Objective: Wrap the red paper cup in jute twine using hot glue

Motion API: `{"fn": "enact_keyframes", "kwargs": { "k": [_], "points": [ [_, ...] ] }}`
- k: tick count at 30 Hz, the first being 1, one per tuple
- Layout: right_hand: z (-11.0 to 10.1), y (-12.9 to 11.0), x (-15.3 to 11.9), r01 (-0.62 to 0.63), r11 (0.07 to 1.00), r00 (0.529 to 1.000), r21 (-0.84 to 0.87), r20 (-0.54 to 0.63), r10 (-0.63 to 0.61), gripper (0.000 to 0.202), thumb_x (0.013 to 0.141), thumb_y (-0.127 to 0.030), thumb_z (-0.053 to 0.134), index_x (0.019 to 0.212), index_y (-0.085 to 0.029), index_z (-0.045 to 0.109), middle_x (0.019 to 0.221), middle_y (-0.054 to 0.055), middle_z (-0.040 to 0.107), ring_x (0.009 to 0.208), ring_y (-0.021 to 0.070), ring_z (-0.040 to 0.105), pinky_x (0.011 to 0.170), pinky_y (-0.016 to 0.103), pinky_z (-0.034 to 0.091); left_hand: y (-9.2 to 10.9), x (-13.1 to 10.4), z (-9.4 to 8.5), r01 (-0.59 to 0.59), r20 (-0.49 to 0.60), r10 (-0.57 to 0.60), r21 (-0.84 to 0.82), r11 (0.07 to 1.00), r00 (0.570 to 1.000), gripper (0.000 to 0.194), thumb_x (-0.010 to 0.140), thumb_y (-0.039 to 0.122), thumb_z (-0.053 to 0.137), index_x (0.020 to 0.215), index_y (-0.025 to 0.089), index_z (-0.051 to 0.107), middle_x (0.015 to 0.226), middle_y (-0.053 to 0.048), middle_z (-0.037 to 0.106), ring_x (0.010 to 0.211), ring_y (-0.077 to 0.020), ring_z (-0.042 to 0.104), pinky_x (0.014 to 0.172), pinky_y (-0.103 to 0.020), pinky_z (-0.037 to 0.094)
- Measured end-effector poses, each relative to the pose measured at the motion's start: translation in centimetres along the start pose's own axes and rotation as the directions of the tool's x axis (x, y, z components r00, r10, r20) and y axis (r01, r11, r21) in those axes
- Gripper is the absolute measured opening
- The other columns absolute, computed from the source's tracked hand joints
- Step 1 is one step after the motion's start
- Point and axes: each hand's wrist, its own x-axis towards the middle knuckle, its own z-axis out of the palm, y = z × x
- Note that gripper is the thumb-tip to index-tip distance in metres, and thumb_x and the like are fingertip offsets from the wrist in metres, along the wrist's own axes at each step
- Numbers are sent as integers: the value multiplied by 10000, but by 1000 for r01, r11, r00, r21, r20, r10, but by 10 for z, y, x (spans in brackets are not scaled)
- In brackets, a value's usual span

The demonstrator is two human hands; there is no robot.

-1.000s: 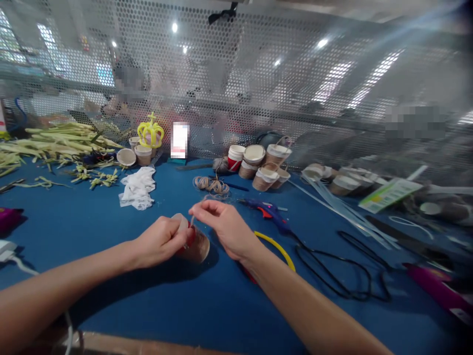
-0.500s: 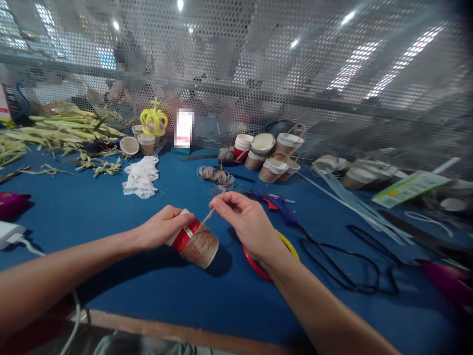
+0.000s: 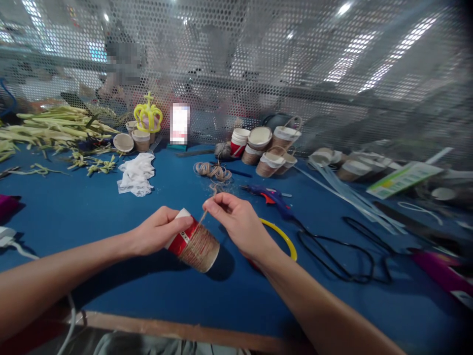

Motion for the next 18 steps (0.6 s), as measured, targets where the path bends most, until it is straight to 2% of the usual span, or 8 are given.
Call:
{"fn": "enact_keyframes", "kwargs": {
  "k": [12,18],
  "points": [
    [-2,0,-4,6,1000,1000,-8,-2,-6,173,794,-294,515,696,-156,553,641,-11,536,604,113,473,618,250,393,0,-1,1,3,-21,-2,35,999,1000,399,746,472,469,602,105,534,507,29,450,446,-62,354,426,-165,271],
    [0,3,-1,-18,999,999,-28,47,20,176,798,-294,510,714,-147,559,648,-5,537,599,113,465,621,258,382,1,-4,1,-85,29,84,31,996,996,365,774,418,459,586,117,544,489,42,433,431,-56,318,406,-162,260]
  ]
}}
